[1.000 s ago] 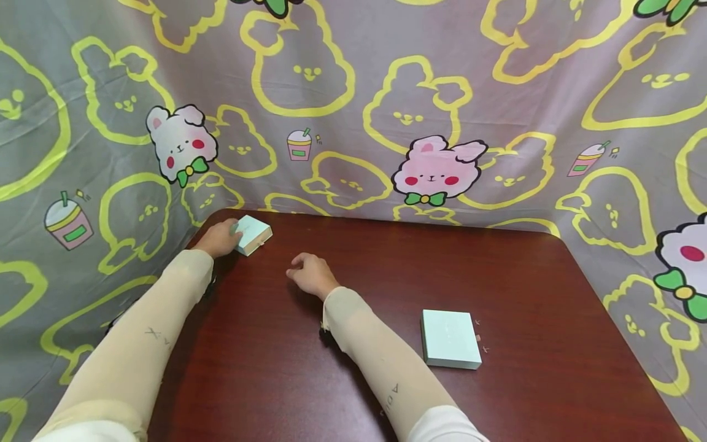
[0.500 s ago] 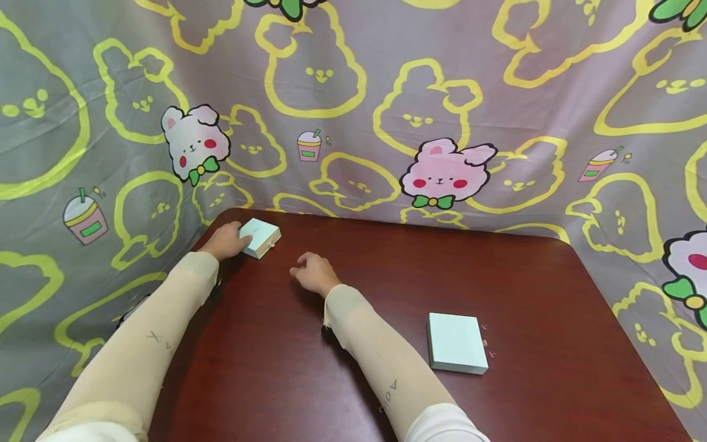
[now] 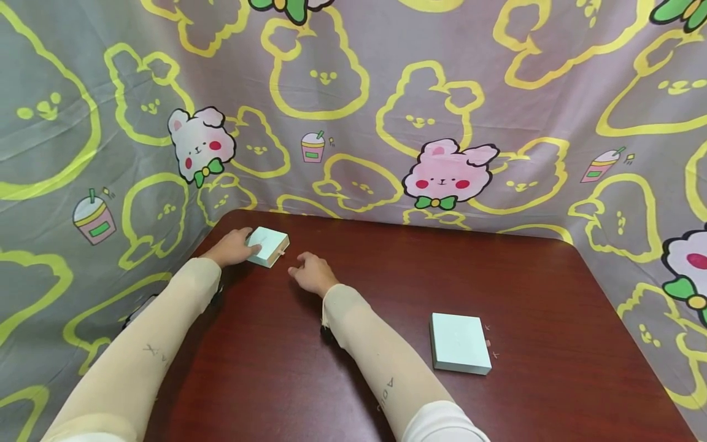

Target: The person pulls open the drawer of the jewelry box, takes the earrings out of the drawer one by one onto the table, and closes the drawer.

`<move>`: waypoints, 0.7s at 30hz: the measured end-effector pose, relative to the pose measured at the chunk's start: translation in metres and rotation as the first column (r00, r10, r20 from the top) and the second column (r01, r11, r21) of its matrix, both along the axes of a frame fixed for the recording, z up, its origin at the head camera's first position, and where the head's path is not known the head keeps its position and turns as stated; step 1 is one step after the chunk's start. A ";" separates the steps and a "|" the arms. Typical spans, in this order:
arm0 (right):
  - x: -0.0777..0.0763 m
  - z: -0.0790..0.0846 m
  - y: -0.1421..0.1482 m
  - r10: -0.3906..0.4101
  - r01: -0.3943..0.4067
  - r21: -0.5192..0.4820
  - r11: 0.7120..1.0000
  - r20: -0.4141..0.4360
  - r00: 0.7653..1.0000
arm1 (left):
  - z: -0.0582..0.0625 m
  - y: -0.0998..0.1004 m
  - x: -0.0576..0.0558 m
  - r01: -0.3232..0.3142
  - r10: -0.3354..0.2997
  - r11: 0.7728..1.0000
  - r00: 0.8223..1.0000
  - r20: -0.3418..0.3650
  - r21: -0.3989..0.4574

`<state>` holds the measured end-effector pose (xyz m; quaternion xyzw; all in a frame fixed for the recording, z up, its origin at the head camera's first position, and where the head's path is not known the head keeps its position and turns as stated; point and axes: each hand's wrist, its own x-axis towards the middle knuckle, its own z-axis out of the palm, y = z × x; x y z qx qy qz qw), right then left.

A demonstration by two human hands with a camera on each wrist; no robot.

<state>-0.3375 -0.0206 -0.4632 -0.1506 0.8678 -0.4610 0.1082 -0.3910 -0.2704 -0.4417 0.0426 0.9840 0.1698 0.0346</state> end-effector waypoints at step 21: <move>-0.011 -0.008 -0.011 0.008 -0.007 -0.046 0.999 0.020 1.000 | 0.004 0.010 0.009 0.043 -0.053 0.997 0.986 0.157 0.066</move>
